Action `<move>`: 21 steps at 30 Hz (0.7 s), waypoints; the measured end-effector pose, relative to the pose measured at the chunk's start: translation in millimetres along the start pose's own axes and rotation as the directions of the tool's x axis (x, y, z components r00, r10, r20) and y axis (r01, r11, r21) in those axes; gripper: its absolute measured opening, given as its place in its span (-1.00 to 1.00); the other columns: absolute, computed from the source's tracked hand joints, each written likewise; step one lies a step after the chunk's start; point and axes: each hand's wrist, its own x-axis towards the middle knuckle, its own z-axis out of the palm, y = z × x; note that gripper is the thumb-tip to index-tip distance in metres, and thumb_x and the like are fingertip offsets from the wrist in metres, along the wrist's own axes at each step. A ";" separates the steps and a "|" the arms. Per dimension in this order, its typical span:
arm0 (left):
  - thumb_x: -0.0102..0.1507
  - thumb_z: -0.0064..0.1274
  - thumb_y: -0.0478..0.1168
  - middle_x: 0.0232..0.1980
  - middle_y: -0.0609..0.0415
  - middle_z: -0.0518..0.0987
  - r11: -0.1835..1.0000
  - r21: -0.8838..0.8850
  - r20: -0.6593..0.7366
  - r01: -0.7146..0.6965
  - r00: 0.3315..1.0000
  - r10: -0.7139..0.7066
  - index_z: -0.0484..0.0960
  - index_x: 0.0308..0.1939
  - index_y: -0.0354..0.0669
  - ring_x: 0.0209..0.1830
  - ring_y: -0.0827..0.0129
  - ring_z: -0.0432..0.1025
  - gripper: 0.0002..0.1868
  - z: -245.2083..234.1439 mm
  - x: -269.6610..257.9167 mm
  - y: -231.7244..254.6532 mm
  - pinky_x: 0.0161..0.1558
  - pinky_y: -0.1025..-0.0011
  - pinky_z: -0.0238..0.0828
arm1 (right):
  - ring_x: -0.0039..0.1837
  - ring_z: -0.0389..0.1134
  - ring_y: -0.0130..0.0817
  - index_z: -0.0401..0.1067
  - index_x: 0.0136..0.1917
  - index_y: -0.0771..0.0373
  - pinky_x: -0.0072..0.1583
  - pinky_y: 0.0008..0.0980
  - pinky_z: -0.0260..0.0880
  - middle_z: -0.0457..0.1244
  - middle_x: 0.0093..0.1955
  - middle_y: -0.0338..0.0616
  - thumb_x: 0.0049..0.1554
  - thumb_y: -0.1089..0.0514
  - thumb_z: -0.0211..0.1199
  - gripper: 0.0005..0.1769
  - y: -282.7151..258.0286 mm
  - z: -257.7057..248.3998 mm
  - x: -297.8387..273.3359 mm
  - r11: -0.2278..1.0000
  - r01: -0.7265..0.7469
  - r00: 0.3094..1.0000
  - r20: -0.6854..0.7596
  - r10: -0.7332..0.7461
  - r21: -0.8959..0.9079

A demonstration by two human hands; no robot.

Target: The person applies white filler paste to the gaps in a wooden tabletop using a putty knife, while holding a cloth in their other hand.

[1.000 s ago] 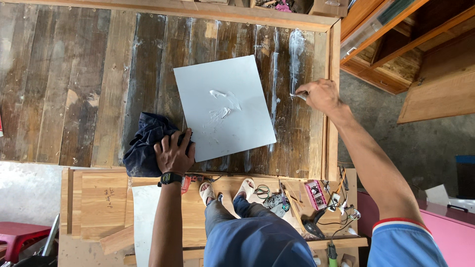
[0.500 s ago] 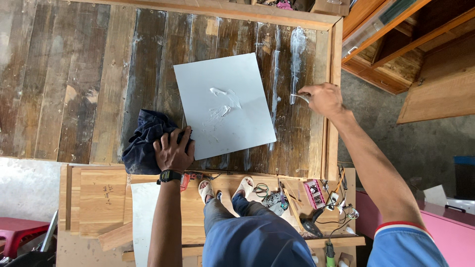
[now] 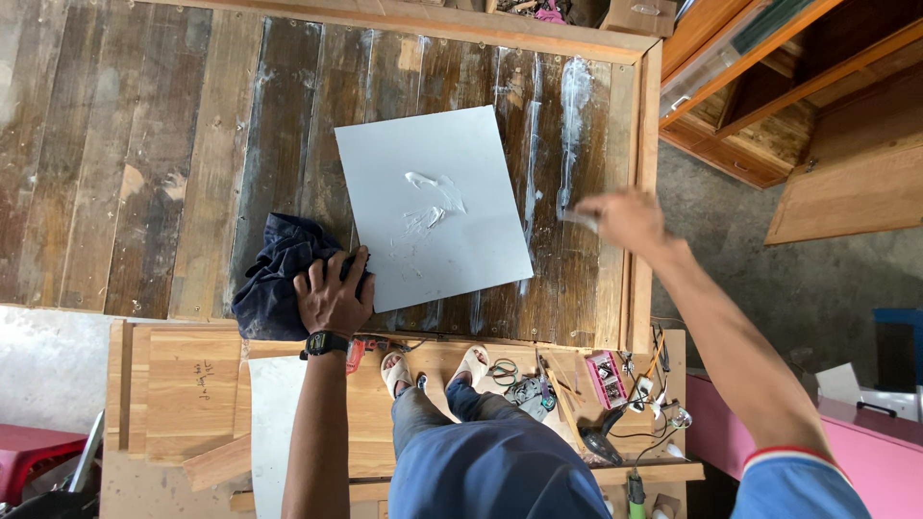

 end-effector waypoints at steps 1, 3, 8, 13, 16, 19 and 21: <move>0.42 -0.11 0.20 0.16 0.15 0.46 1.000 -0.013 -0.009 0.001 1.000 -0.001 0.56 0.38 0.41 0.16 0.12 0.32 -0.54 -1.2 0.5 0.2 0.09 0.07 0.17 | -0.42 0.34 -0.49 0.60 0.13 -0.24 -0.29 -0.56 0.34 0.48 -0.17 -0.31 0.26 0.22 0.22 -0.67 8.5 0.3 13.4 1.000 0.029 0.991 -0.129 -0.029 -0.002; 0.43 -0.11 0.19 0.17 0.14 0.45 1.000 -0.024 -0.017 -0.003 1.000 0.003 0.56 0.38 0.40 0.17 0.12 0.31 -0.54 -2.5 1.3 0.8 0.09 0.06 0.16 | -0.40 0.39 -0.46 0.62 0.10 -0.17 -0.29 -0.54 0.40 0.46 -0.21 -0.27 0.26 0.21 0.27 -0.74 22.5 1.3 40.4 0.998 0.055 0.965 -0.255 -0.054 -0.003; 0.44 -0.12 0.19 0.19 0.13 0.45 1.000 -0.010 -0.035 -0.004 0.999 0.003 0.53 0.41 0.41 0.19 0.12 0.31 -0.53 -2.1 1.6 0.8 0.12 0.02 0.19 | -0.37 0.41 -0.42 0.62 0.14 -0.17 -0.28 -0.44 0.41 0.46 -0.21 -0.22 0.23 0.32 0.23 -0.61 35.1 -1.2 95.5 0.996 -0.072 0.951 -0.303 0.055 -0.044; 0.44 -0.12 0.19 0.17 0.15 0.47 1.000 -0.003 -0.056 -0.003 0.998 0.003 0.56 0.38 0.41 0.15 0.15 0.32 -0.55 -6.1 3.4 2.1 0.09 0.05 0.17 | 0.02 0.52 -0.22 0.60 0.09 -0.40 0.07 -0.18 0.55 0.47 -0.10 -0.39 0.10 0.20 0.29 -0.56 43.0 -2.8 128.0 0.994 -0.105 0.957 -0.276 0.092 -0.032; 0.43 -0.10 0.21 0.16 0.17 0.48 1.000 0.000 -0.063 -0.002 0.998 0.002 0.58 0.36 0.43 0.13 0.16 0.33 -0.56 -5.5 5.4 1.6 0.08 0.06 0.17 | 0.07 0.51 -0.20 0.60 0.07 -0.41 0.12 -0.15 0.55 0.47 -0.07 -0.42 0.06 0.17 0.29 -0.57 43.5 -2.2 127.8 0.996 -0.081 0.957 -0.282 0.070 -0.028; 0.41 -0.07 0.21 0.15 0.17 0.49 1.000 -0.003 -0.060 -0.001 0.998 0.001 0.59 0.35 0.44 0.13 0.16 0.33 -0.55 -6.2 4.4 1.9 0.07 0.06 0.16 | 0.08 0.51 -0.16 0.60 0.03 -0.43 0.14 -0.11 0.54 0.47 -0.07 -0.40 0.07 0.17 0.26 -0.59 43.4 -0.2 119.6 0.999 -0.051 0.964 -0.260 0.050 0.004; 0.42 -0.09 0.20 0.16 0.16 0.49 1.000 -0.001 -0.063 -0.008 0.998 0.007 0.58 0.37 0.43 0.14 0.16 0.33 -0.55 -7.1 4.7 2.2 0.07 0.06 0.17 | 0.09 0.51 -0.13 0.60 0.01 -0.43 0.15 -0.10 0.54 0.47 -0.07 -0.37 0.08 0.17 0.26 -0.60 42.6 1.4 114.7 0.999 -0.038 0.969 -0.242 0.044 0.030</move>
